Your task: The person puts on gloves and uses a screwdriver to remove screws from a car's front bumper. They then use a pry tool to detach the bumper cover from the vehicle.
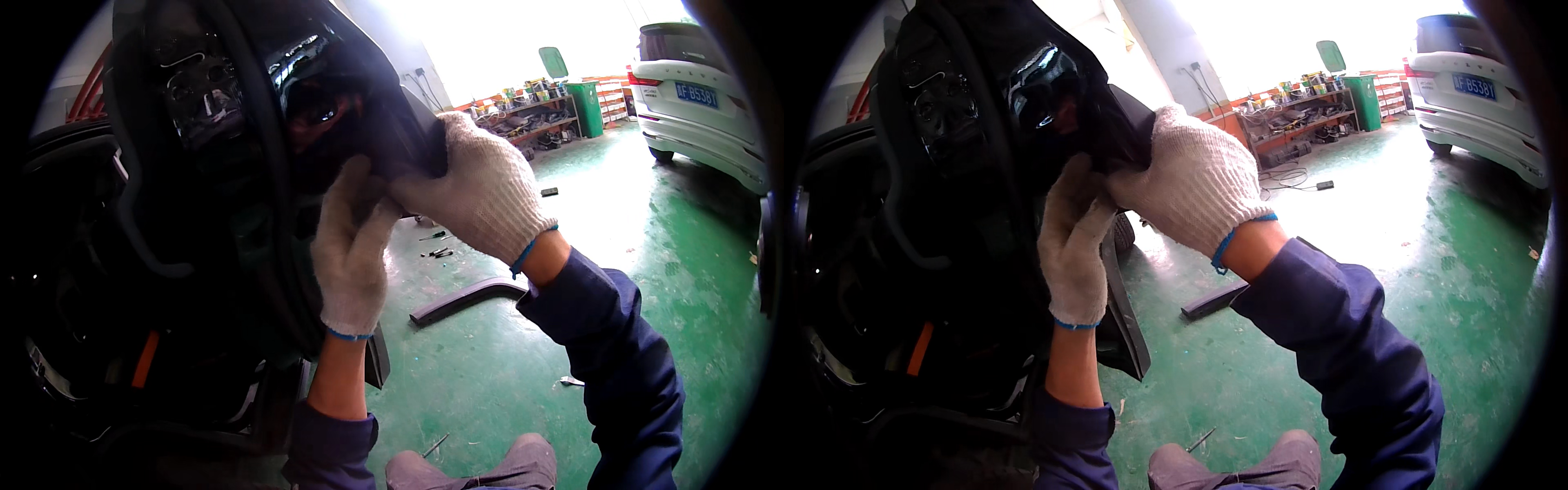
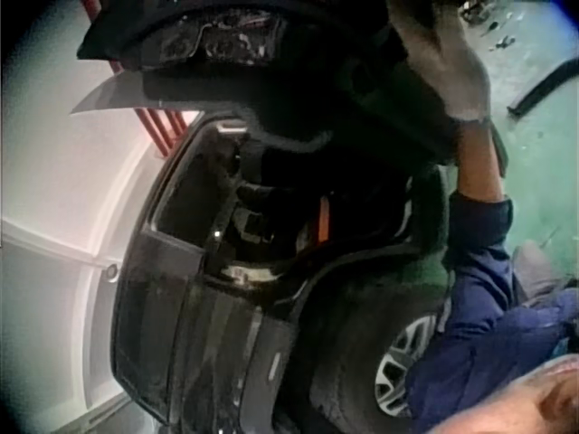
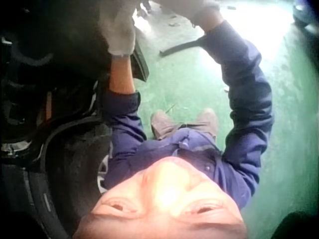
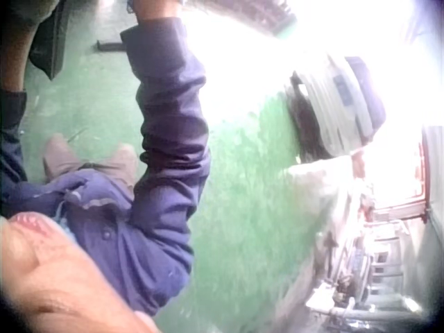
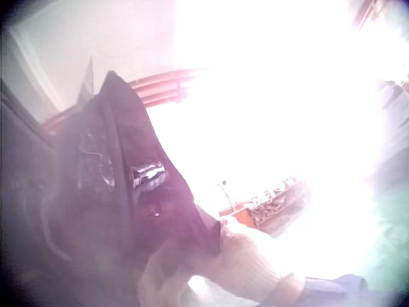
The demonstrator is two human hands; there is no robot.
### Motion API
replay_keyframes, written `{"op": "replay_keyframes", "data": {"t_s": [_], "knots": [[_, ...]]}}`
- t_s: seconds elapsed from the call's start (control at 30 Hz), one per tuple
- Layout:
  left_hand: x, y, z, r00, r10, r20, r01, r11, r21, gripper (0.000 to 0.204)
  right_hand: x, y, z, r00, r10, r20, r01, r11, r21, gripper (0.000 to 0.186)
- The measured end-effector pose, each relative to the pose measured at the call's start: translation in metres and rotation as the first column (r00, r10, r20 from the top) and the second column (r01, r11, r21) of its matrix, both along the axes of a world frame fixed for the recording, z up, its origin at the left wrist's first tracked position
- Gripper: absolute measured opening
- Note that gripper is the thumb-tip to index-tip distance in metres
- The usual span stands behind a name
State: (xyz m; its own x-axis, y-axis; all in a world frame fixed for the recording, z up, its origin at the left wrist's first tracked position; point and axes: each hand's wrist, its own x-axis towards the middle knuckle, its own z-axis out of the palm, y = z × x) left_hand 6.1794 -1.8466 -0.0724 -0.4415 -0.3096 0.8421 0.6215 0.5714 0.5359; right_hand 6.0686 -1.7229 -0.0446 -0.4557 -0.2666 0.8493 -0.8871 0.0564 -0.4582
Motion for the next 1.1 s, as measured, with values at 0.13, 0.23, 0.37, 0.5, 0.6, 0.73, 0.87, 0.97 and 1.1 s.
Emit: {"op": "replay_keyframes", "data": {"t_s": [0.13, 0.23, 0.37, 0.5, 0.6, 0.73, 0.87, 0.97, 1.1], "knots": [[0.001, -0.008, 0.0, 0.999, 0.036, 0.015, -0.036, 0.998, -0.049, 0.057, 0.0, -0.002, 0.001, 0.998, -0.053, -0.036, 0.052, 0.999, -0.017, 0.062], [-0.001, -0.006, 0.005, 0.996, 0.087, 0.01, -0.085, 0.989, -0.12, 0.057, -0.002, -0.004, 0.005, 0.997, -0.074, -0.031, 0.072, 0.997, -0.037, 0.062], [-0.008, 0.006, 0.014, 0.979, 0.2, 0.035, -0.191, 0.967, -0.168, 0.05, -0.009, 0.001, 0.0, 1.0, -0.007, -0.016, 0.006, 0.998, -0.068, 0.058], [0.005, 0.001, 0.024, 0.863, 0.49, -0.121, -0.493, 0.768, -0.409, 0.034, -0.014, -0.004, -0.021, 0.919, 0.394, -0.017, -0.386, 0.89, -0.242, 0.062], [0.01, 0.011, 0.032, 0.81, 0.548, -0.209, -0.564, 0.63, -0.534, 0.031, -0.015, 0.015, -0.044, 0.84, 0.542, -0.005, -0.517, 0.798, -0.31, 0.06], [0.011, 0.01, 0.038, 0.789, 0.557, -0.261, -0.574, 0.515, -0.637, 0.028, -0.012, 0.009, -0.073, 0.814, 0.578, -0.053, -0.524, 0.691, -0.497, 0.041], [0.017, 0.014, 0.05, 0.761, 0.606, -0.232, -0.571, 0.454, -0.684, 0.025, -0.005, -0.007, -0.077, 0.827, 0.538, -0.16, -0.533, 0.663, -0.525, 0.032], [0.024, 0.013, 0.051, 0.701, 0.643, -0.309, -0.604, 0.303, -0.737, 0.027, 0.0, -0.015, -0.077, 0.861, 0.458, -0.222, -0.499, 0.672, -0.548, 0.035], [0.021, 0.01, 0.04, 0.689, 0.591, -0.42, -0.657, 0.263, -0.707, 0.034, 0.007, -0.009, -0.071, 0.866, 0.436, -0.247, -0.498, 0.694, -0.52, 0.041]]}}
